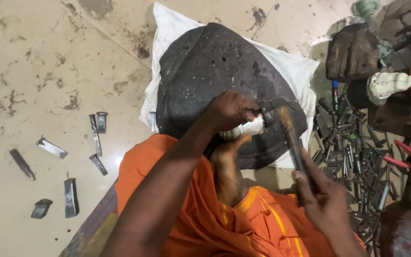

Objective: The person sits on the floor and uses a hammer and chisel to shape a cylindrical metal object placed on a large stone anvil. They repeatedly strike the chisel to remove material and rotate the object to work on different sides.

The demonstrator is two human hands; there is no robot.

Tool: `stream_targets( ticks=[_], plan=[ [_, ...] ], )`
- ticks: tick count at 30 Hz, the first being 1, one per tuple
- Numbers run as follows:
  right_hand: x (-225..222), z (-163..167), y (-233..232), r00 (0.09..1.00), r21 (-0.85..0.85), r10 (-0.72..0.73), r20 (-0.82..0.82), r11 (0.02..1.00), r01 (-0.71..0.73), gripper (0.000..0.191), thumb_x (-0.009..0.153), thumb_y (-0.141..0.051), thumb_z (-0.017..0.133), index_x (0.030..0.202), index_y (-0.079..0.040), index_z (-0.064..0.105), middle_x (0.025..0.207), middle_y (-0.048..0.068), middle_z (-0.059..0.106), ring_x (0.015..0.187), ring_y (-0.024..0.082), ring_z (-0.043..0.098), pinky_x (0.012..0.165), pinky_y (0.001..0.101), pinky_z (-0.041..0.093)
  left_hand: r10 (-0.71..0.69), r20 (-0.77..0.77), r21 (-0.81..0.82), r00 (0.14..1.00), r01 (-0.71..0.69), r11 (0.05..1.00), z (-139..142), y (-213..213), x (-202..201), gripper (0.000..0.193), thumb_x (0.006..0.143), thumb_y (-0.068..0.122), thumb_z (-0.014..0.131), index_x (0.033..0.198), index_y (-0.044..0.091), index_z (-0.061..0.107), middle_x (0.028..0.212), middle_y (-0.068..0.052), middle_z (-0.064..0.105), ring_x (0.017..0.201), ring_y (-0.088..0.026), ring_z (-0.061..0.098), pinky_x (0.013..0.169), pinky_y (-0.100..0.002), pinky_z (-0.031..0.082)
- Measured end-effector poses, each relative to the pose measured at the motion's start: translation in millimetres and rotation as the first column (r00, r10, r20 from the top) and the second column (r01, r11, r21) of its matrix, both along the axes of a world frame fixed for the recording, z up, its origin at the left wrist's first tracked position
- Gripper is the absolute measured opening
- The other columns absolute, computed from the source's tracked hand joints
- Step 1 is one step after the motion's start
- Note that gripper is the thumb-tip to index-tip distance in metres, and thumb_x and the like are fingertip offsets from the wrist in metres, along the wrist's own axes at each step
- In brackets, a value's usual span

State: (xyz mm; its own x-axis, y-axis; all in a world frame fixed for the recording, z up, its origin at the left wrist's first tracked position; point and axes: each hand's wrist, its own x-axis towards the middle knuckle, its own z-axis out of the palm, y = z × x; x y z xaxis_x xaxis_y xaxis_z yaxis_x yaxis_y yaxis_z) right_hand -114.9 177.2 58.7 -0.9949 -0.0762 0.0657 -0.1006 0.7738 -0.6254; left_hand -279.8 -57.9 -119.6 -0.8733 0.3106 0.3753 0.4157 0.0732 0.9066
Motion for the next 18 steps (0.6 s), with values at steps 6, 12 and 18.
stream_targets(
  ticks=[6,12,18],
  plan=[
    [14.7,-11.9,3.6,0.976,-0.131,0.059,-0.209,0.987,-0.088,0.045,0.105,-0.010,0.055,0.149,-0.005,0.050,0.068,0.001,0.067,0.044,0.001,0.058,0.042,0.0218,0.046,0.078,-0.254,0.127,0.964,-0.047,0.991,-7.5,4.3,9.8,0.028,0.090,0.030,0.069,0.102,0.006,0.075,0.095,-0.015,0.076,0.084,-0.031,0.075,0.076,-0.040,0.061],
    [23.8,-30.5,7.5,0.985,-0.079,0.054,-0.162,0.995,-0.067,0.046,0.102,-0.002,0.058,0.147,-0.002,0.051,0.068,0.003,0.067,0.046,0.003,0.060,0.041,0.0231,0.047,0.105,-0.230,0.037,0.968,-0.099,0.994,6.4,2.2,18.9,0.025,0.092,0.029,0.067,0.102,0.009,0.076,0.091,-0.013,0.075,0.080,-0.032,0.074,0.072,-0.040,0.060],
    [40.5,-39.4,0.9,0.992,-0.080,0.008,-0.127,0.997,-0.018,0.050,0.098,-0.003,0.061,0.147,-0.002,0.052,0.071,0.005,0.071,0.047,0.004,0.059,0.041,0.0214,0.046,0.080,-0.245,0.023,0.966,-0.076,0.997,14.0,2.9,24.6,0.022,0.084,0.026,0.074,0.100,0.010,0.076,0.088,-0.011,0.073,0.080,-0.031,0.073,0.069,-0.041,0.058]
  ],
)
